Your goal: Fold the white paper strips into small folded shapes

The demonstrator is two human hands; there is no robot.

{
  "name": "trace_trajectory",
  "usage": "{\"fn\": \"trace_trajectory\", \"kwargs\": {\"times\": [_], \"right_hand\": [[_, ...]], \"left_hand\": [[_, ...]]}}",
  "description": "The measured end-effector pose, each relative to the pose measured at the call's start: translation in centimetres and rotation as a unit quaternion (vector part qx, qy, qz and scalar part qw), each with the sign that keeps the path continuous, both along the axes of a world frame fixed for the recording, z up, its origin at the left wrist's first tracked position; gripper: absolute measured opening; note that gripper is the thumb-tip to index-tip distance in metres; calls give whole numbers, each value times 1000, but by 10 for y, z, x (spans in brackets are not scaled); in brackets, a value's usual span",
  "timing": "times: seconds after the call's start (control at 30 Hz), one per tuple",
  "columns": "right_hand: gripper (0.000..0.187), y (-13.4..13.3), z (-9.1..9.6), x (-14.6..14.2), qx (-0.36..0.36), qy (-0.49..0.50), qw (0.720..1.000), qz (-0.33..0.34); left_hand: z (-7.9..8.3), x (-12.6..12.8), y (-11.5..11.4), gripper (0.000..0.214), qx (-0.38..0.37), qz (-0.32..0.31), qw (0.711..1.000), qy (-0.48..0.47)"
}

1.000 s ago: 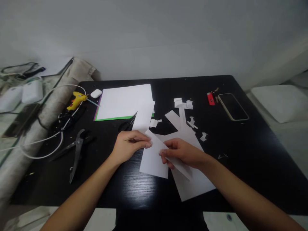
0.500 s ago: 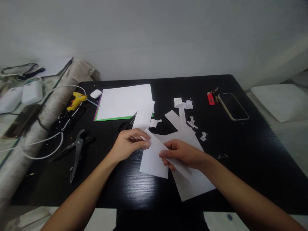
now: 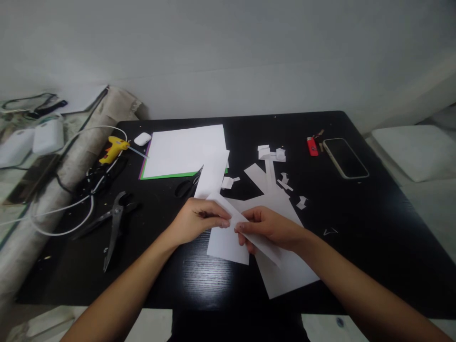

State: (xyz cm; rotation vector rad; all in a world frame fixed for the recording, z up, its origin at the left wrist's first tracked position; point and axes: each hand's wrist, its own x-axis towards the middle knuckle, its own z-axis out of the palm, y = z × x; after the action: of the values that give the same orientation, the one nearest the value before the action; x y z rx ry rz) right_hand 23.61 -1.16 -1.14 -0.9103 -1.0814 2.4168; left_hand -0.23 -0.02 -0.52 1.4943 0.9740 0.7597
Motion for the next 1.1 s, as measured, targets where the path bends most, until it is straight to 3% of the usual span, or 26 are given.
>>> {"fn": "trace_trajectory", "kwargs": {"times": [0.13,0.33,0.7,1.1], "right_hand": [[28,0,-1,1,-8,-10,1000,1],[28,-1,0,0,3,-5,1000,1],[27,0,-1,1,-7,-14,1000,-5],[30,0,2,-1,-1,-13,1000,-1]], "left_hand": [[2,-1,1,9,-23,13,1000,-7],[3,4,-2,8,-41,-44,998,-14],[3,3,-2,10,-59,-17,998,-23],[2,6,-4,6,-70,-40,996,-24]]}}
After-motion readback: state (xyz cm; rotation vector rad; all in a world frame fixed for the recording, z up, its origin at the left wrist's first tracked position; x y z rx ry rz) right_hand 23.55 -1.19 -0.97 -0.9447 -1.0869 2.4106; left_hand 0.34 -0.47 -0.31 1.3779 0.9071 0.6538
